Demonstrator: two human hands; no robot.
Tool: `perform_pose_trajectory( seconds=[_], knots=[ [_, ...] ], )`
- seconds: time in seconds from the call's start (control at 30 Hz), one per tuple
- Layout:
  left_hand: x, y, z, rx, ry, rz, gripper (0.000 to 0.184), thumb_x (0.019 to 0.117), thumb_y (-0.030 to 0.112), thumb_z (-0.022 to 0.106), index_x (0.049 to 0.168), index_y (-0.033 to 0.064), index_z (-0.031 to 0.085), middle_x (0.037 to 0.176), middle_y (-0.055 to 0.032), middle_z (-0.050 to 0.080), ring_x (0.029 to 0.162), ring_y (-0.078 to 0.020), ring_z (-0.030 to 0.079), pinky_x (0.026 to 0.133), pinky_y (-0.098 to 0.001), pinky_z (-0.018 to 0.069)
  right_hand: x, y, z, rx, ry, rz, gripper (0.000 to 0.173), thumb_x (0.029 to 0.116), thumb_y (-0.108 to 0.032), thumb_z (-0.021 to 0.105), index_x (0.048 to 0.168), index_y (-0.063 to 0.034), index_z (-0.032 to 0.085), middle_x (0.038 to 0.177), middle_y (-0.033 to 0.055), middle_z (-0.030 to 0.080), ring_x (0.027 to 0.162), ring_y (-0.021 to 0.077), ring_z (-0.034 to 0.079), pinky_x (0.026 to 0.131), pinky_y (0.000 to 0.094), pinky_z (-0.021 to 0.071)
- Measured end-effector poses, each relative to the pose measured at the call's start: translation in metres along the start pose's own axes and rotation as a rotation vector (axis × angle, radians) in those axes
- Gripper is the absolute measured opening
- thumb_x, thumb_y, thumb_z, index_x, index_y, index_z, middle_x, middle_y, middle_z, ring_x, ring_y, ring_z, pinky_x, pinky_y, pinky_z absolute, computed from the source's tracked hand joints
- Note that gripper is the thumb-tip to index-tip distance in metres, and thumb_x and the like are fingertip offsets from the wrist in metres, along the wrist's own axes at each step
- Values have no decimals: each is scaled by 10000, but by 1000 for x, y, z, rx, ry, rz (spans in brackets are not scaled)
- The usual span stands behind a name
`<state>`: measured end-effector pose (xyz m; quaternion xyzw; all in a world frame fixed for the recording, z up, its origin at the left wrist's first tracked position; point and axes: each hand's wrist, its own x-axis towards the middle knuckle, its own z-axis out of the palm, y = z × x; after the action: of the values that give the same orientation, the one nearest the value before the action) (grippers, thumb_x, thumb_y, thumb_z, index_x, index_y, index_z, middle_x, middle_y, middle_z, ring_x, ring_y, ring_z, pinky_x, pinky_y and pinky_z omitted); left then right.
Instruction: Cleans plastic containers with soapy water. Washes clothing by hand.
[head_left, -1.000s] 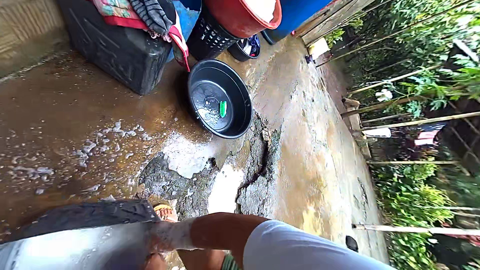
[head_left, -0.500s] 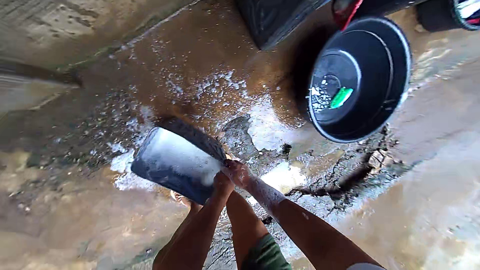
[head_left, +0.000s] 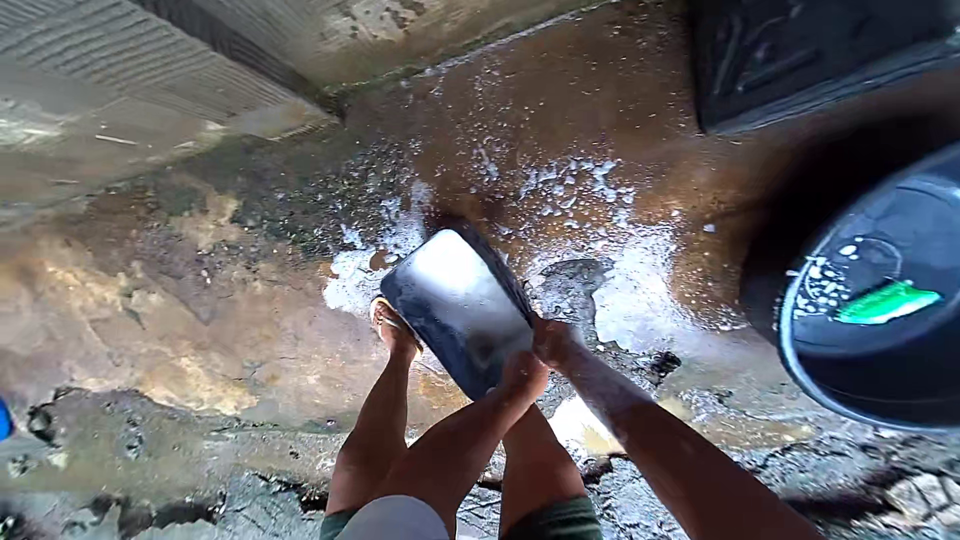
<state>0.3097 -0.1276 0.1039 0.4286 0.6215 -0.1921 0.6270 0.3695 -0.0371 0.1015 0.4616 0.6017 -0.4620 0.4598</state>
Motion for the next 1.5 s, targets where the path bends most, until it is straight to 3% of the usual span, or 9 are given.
perform_pose_trajectory(
  seconds=[0.13, 0.23, 0.63, 1.0, 1.17, 1.3, 1.4, 1.47, 1.5],
  knots=[
    [-16, -42, 5, -13, -113, -35, 319, 1052, 148, 464, 1235, -4, 678, 1287, -210, 672, 1231, -393, 628, 992, -607, 511, 3, -4, 2, -57, 20, 15, 516, 1030, -204, 499, 1528, -87, 433, 1289, 257, 653, 1177, 467, 639, 932, 677, 497],
    [-17, -64, 3, 16, -135, 79, 289, 1043, 118, 482, 1202, -11, 685, 1258, -203, 685, 1213, -378, 641, 995, -581, 515, 4, -9, 4, -97, 18, 49, 469, 1051, -197, 437, 1501, -65, 455, 1270, 266, 655, 1170, 465, 643, 922, 665, 507],
    [-37, -92, -27, -9, -131, 310, 244, 1017, 81, 518, 1176, -20, 674, 1208, -194, 695, 1156, -371, 662, 945, -578, 534, -9, -44, -13, -174, 38, 148, 424, 1055, -234, 463, 1420, -31, 531, 1266, 268, 660, 1201, 449, 635, 972, 652, 494],
    [-90, -98, -175, 147, -122, 435, 196, 975, 116, 615, 1121, 3, 682, 1117, -209, 699, 1086, -401, 673, 848, -633, 542, -32, -131, -142, -165, -36, 93, 348, 1016, -202, 566, 1240, 62, 607, 1214, 308, 642, 1159, 464, 626, 941, 672, 475],
    [-114, -112, -252, 190, -63, 394, 270, 1014, 131, 545, 1223, 3, 657, 1211, -230, 672, 1171, -422, 635, 912, -651, 506, -25, -174, -184, -92, 61, 82, 293, 1044, -179, 538, 1133, 88, 620, 1083, 294, 648, 979, 416, 654, 845, 608, 501],
    [-121, -135, -309, 131, 86, 312, 336, 1060, 176, 528, 1359, 59, 630, 1307, -211, 654, 1234, -400, 614, 991, -641, 479, -24, -207, -216, 110, 261, -30, 376, 1045, -277, 558, 1201, 61, 611, 1140, 327, 634, 1010, 481, 646, 838, 687, 490],
    [-118, -154, -348, 94, 275, 260, 353, 1042, 153, 566, 1381, 62, 604, 1327, -213, 642, 1234, -417, 614, 996, -659, 479, -38, -232, -225, 546, 402, -144, 515, 1070, -439, 526, 1364, -18, 570, 1191, 253, 637, 998, 371, 664, 867, 560, 547],
    [-109, -169, -371, 46, 364, 242, 405, 1052, 168, 545, 1435, 35, 544, 1373, -240, 607, 1288, -427, 579, 1054, -655, 449, -34, -235, -212, 827, 524, -238, 477, 1081, -465, 478, 1336, -79, 593, 927, 97, 639, 725, 160, 633, 689, 343, 562],
    [-105, -174, -381, 12, 382, 242, 438, 1057, 164, 540, 1469, 21, 508, 1415, -246, 580, 1331, -415, 550, 1100, -634, 419, -29, -231, -201, 936, 570, -262, 465, 1084, -447, 479, 1340, -81, 607, 932, 81, 651, 728, 132, 636, 696, 323, 564]
  ],
)
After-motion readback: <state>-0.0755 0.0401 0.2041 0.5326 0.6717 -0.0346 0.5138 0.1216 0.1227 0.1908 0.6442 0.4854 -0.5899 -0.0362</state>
